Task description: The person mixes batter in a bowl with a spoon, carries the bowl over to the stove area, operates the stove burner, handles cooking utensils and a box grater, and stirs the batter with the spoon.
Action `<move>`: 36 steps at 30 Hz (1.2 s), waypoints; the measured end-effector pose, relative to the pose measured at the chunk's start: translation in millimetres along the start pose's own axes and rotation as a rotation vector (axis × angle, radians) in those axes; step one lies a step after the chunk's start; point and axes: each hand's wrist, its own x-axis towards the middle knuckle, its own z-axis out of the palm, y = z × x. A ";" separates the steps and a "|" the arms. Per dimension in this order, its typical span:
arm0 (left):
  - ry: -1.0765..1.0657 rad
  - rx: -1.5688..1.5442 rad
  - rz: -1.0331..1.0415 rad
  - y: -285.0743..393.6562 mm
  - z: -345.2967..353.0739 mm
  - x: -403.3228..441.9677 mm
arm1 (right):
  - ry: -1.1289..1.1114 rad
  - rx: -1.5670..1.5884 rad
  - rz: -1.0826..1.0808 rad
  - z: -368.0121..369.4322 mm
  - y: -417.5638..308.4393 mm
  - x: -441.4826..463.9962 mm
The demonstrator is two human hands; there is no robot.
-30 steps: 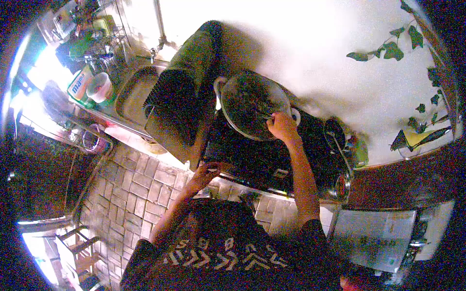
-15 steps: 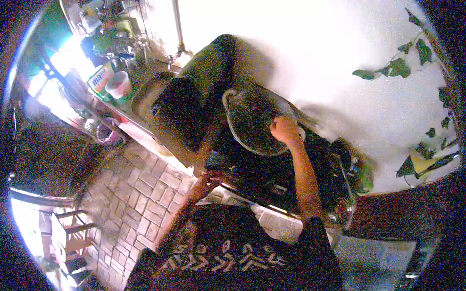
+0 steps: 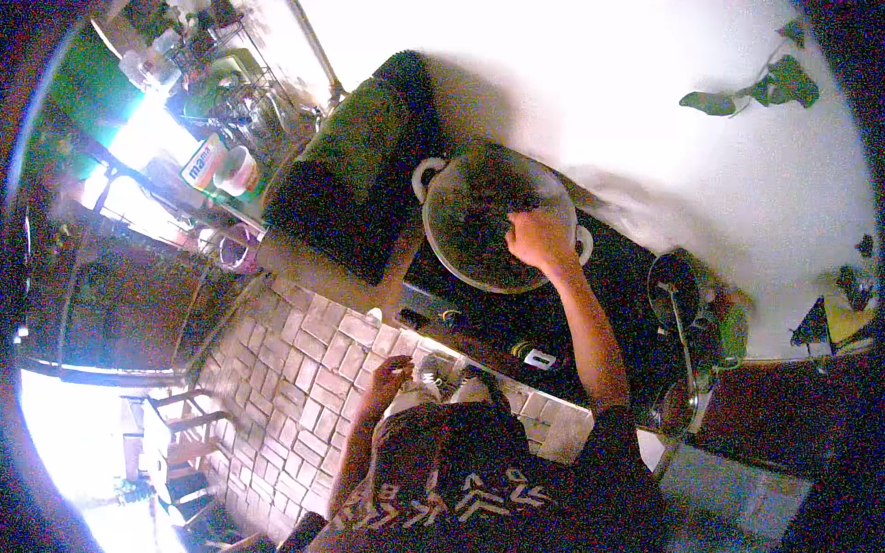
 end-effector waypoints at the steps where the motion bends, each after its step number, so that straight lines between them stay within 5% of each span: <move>1: 0.012 0.000 -0.009 3.1 3.7 -4.4 | 0.004 0.080 -0.028 0.5 -3.0 -4.7; 5: 0.076 -0.012 -0.096 -9.5 13.5 -25.1 | -0.182 -0.002 0.105 -44.1 -2.5 -18.2; 15: 0.134 0.011 -0.160 -23.6 28.7 -43.3 | -0.032 0.032 0.094 -31.2 16.3 -38.7; 22: 0.048 -0.056 0.055 -43.5 23.1 -15.0 | 0.006 0.085 0.102 -45.6 6.6 -84.0; 36: 0.040 0.085 0.197 42.5 -4.9 -5.8 | 0.111 0.289 0.130 -38.9 -11.4 -134.6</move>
